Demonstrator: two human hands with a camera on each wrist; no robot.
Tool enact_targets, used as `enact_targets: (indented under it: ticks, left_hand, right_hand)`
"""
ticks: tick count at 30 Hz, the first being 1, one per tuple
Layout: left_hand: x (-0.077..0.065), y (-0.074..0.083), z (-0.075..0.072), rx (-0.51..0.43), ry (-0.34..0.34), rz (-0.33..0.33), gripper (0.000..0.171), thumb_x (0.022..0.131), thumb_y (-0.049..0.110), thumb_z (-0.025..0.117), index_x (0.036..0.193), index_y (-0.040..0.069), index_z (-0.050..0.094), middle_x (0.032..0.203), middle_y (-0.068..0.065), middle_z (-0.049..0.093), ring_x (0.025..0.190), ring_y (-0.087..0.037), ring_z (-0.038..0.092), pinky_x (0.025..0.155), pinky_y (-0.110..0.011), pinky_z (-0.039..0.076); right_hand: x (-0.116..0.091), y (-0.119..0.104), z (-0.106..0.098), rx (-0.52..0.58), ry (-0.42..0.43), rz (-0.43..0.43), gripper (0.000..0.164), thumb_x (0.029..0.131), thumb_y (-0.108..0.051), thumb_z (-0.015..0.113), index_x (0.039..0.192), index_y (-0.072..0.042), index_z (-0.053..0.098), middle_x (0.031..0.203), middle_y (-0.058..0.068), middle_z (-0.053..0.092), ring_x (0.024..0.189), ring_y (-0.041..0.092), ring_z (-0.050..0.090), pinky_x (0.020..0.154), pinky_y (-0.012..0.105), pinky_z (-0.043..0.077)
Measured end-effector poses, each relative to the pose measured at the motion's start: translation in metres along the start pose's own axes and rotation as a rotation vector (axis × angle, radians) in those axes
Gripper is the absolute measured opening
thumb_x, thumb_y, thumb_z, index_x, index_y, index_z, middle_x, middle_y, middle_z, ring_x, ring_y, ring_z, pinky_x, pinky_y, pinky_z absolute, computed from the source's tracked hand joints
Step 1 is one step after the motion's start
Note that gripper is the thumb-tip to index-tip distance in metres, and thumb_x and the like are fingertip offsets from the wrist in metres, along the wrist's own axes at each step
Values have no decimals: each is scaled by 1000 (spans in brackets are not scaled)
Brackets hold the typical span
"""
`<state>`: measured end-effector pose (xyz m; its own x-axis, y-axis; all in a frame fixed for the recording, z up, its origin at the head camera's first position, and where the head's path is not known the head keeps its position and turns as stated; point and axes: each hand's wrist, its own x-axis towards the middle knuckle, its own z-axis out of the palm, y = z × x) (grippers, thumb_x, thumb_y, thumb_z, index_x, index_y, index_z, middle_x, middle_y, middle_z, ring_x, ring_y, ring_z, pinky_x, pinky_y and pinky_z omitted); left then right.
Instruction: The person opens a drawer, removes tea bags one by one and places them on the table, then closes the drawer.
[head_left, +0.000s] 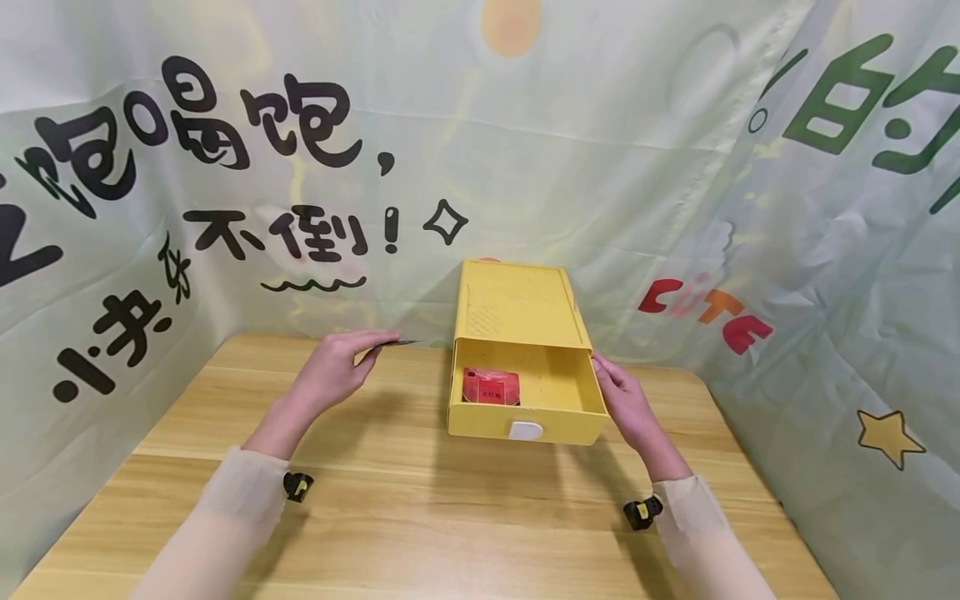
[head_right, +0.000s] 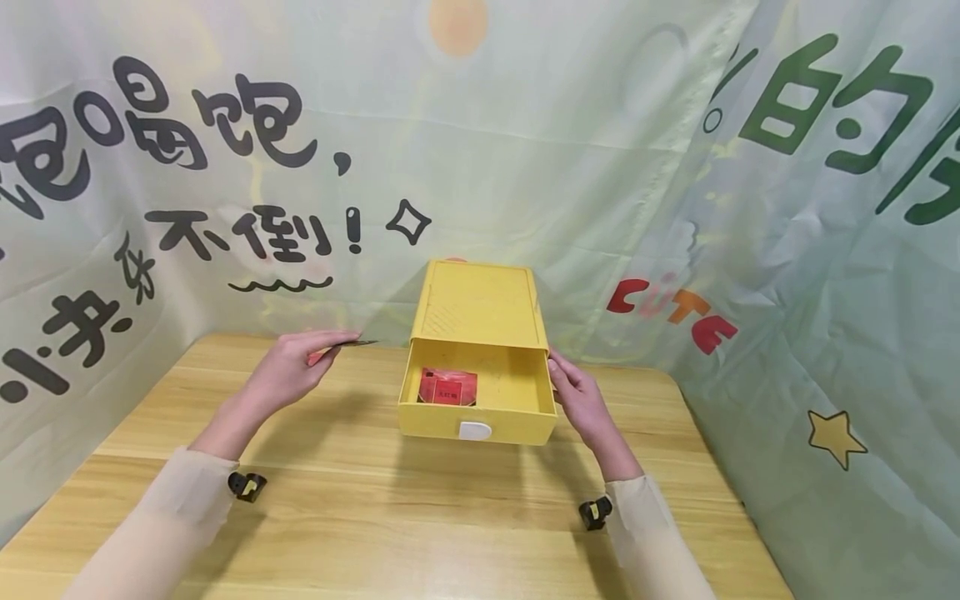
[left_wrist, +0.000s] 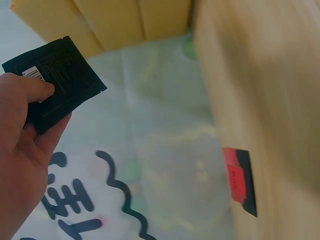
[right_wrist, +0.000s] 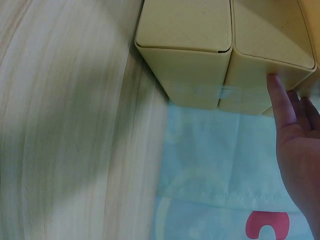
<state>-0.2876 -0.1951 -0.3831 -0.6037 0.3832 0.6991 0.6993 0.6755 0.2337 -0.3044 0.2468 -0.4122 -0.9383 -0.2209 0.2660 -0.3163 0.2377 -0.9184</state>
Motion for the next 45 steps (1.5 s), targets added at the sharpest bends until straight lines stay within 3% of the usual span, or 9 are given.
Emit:
enact_targets:
  ticks: [8, 27, 35, 45]
  left_hand:
    - [-10, -29, 10, 69, -101, -71, 40, 83, -1, 56, 117, 18, 62, 109, -5, 64, 97, -21, 57, 82, -44, 50]
    - [-21, -76, 30, 74, -263, -246, 40, 87, -2, 47, 121, 14, 58, 116, -12, 60, 104, -27, 53, 88, -47, 46]
    - [-26, -86, 38, 61, -384, -272, 48, 82, -8, 45, 124, 12, 55, 118, -15, 58, 103, -29, 53, 83, -48, 48]
    - [-30, -91, 44, 54, -461, -296, 56, 74, -14, 39, 122, 9, 56, 120, -12, 58, 109, -28, 49, 93, -47, 42]
  right_hand:
    - [-1, -1, 0, -10, 4, 12, 52, 95, -36, 41, 137, -5, 35, 144, 12, 30, 123, 18, 34, 85, 14, 41]
    - [-3, -2, 1, -16, -4, 7, 52, 96, -35, 40, 137, -3, 35, 145, 11, 26, 127, 18, 27, 87, 12, 37]
    - [-3, -7, 1, -26, -6, 19, 51, 96, -34, 40, 137, -4, 35, 145, 11, 27, 125, 18, 29, 86, 13, 39]
    - [-3, -4, 0, -34, -5, 26, 53, 96, -38, 40, 137, -5, 35, 146, 9, 26, 127, 16, 25, 89, 12, 36]
